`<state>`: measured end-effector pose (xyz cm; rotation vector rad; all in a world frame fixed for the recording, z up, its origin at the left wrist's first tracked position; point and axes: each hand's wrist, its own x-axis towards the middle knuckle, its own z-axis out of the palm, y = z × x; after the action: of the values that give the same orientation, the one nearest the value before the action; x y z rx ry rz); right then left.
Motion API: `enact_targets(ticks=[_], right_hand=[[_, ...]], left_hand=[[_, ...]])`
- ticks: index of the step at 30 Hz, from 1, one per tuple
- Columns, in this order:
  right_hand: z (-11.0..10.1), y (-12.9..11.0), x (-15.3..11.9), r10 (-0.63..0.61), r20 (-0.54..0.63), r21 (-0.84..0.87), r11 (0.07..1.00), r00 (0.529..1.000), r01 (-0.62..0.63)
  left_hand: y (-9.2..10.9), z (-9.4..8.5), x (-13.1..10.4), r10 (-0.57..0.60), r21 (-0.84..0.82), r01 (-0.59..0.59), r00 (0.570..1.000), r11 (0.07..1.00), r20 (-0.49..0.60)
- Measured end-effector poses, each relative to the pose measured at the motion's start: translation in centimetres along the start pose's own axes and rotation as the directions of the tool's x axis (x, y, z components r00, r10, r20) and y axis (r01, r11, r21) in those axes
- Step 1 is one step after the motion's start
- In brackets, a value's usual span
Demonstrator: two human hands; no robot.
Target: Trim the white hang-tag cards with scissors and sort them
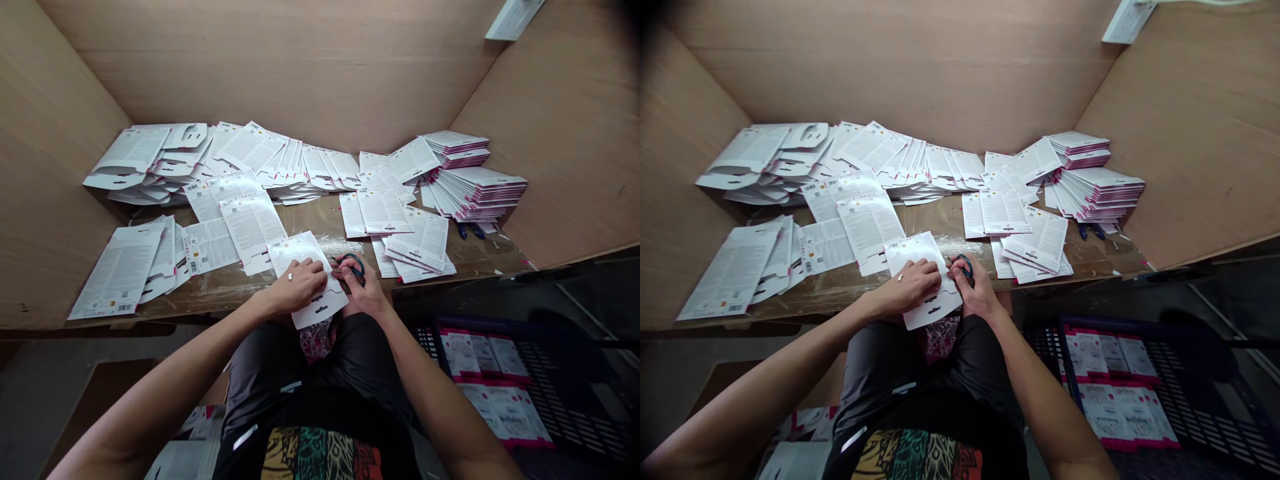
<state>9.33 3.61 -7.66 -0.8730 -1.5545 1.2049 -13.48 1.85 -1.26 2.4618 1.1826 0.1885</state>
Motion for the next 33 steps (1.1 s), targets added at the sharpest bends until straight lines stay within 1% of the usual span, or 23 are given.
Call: enact_targets(ticks=[1, 2, 3, 4, 5, 6, 7, 8, 9, 10, 11, 13, 15, 17, 19, 20, 22, 25, 26, 27, 28, 30, 33], right_hand=[[0.0, 0.0, 0.0, -0.01, -0.003, -0.015, 1.0, 1.0, 0.01], [0.1, 0.0, 0.0, -0.02, -0.006, -0.025, 0.999, 1.0, 0.02], [0.2, 0.0, 0.0, -0.032, -0.008, -0.031, 0.999, 0.999, 0.032], [0.3, 0.0, -0.1, -0.046, -0.005, -0.039, 0.998, 0.999, 0.046], [0.4, 0.1, -0.1, -0.065, -0.001, -0.052, 0.997, 0.998, 0.065], [0.5, 0.2, -0.1, -0.087, 0.001, -0.072, 0.994, 0.996, 0.087], [0.6, 0.3, -0.2, -0.108, -0.001, -0.096, 0.99, 0.994, 0.107], [0.8, 0.4, -0.2, -0.121, -0.005, -0.115, 0.986, 0.993, 0.12], [0.8, 0.5, -0.2, -0.123, -0.017, -0.118, 0.986, 0.992, 0.12], [0.9, 0.6, -0.2, -0.111, -0.034, -0.098, 0.989, 0.993, 0.107], [0.9, 0.6, -0.2, -0.087, -0.052, -0.058, 0.995, 0.995, 0.083], [0.7, 0.7, -0.3, -0.024, -0.077, 0.046, 0.999, 0.997, 0.028], [0.4, 0.6, -0.3, 0.026, -0.09, 0.12, 0.993, 0.996, -0.015], [0.1, 0.5, -0.3, 0.051, -0.096, 0.137, 0.99, 0.994, -0.038], [-0.1, 0.4, -0.4, 0.058, -0.103, 0.134, 0.99, 0.993, -0.044], [-0.1, 0.3, -0.3, 0.057, -0.104, 0.13, 0.991, 0.993, -0.043], [-0.2, 0.3, -0.3, 0.048, -0.102, 0.117, 0.992, 0.994, -0.036], [-0.3, 0.2, -0.4, 0.053, -0.097, 0.089, 0.995, 0.994, -0.044], [-0.3, 0.1, -0.5, 0.058, -0.098, 0.081, 0.995, 0.994, -0.05], [-0.3, -0.1, -0.6, 0.063, -0.091, 0.074, 0.996, 0.994, -0.056], [-0.2, -0.3, -0.8, 0.064, -0.076, 0.068, 0.996, 0.995, -0.059], [0.1, -1.3, -1.4, 0.053, -0.013, 0.05, 0.997, 0.999, -0.052], [0.9, -4.0, -2.9, 0.004, 0.192, -0.041, 0.999, 0.981, 0.004]], left_hand=[[0.8, -0.6, -0.9, 0.06, -0.075, -0.055, 0.996, 0.996, 0.066], [1.8, -1.1, -2.0, 0.173, -0.187, -0.143, 0.973, 0.972, 0.153], [2.9, -1.4, -3.3, 0.306, -0.314, -0.228, 0.925, 0.921, 0.226], [4.0, -1.4, -4.6, 0.401, -0.412, -0.276, 0.88, 0.868, 0.256], [5.0, -1.0, -5.8, 0.405, -0.439, -0.272, 0.881, 0.856, 0.244], [5.9, -0.3, -6.7, 0.304, -0.385, -0.212, 0.933, 0.898, 0.193], [6.5, 0.8, -7.2, 0.123, -0.269, -0.093, 0.988, 0.959, 0.098], [6.8, 2.0, -7.3, -0.069, -0.13, 0.065, 0.997, 0.989, -0.032], [6.9, 3.3, -7.2, -0.208, -0.009, 0.21, 0.964, 0.978, -0.165], [6.6, 4.6, -6.8, -0.269, 0.085, 0.299, 0.928, 0.95, -0.259], [6.2, 5.6, -6.5, -0.266, 0.151, 0.324, 0.913, 0.934, -0.31], [5.1, 7.3, -6.3, -0.183, 0.199, 0.265, 0.917, 0.944, -0.354], [4.3, 8.8, -7.5, -0.123, 0.175, 0.2, 0.92, 0.964, -0.372], [4.1, 10.7, -10.0, -0.102, 0.155, 0.158, 0.944, 0.975, -0.315], [4.6, 12.7, -12.7, -0.085, 0.178, 0.12, 0.978, 0.977, -0.193], [4.9, 13.6, -13.9, -0.1, 0.197, 0.128, 0.984, 0.972, -0.146], [5.4, 14.7, -15.5, -0.197, 0.221, 0.223, 0.971, 0.949, -0.133], [5.4, 14.2, -16.7, -0.391, 0.185, 0.435, 0.891, 0.881, -0.232], [5.2, 13.6, -17.0, -0.416, 0.144, 0.461, 0.871, 0.876, -0.26], [4.9, 12.8, -17.4, -0.416, 0.087, 0.455, 0.865, 0.886, -0.281], [4.6, 12.1, -17.8, -0.4, 0.019, 0.425, 0.866, 0.905, -0.299], [4.2, 10.2, -19.0, -0.322, -0.109, 0.303, 0.897, 0.947, -0.303], [4.7, 6.6, -20.2, -0.171, -0.185, 0.133, 0.962, 0.974, -0.212]])
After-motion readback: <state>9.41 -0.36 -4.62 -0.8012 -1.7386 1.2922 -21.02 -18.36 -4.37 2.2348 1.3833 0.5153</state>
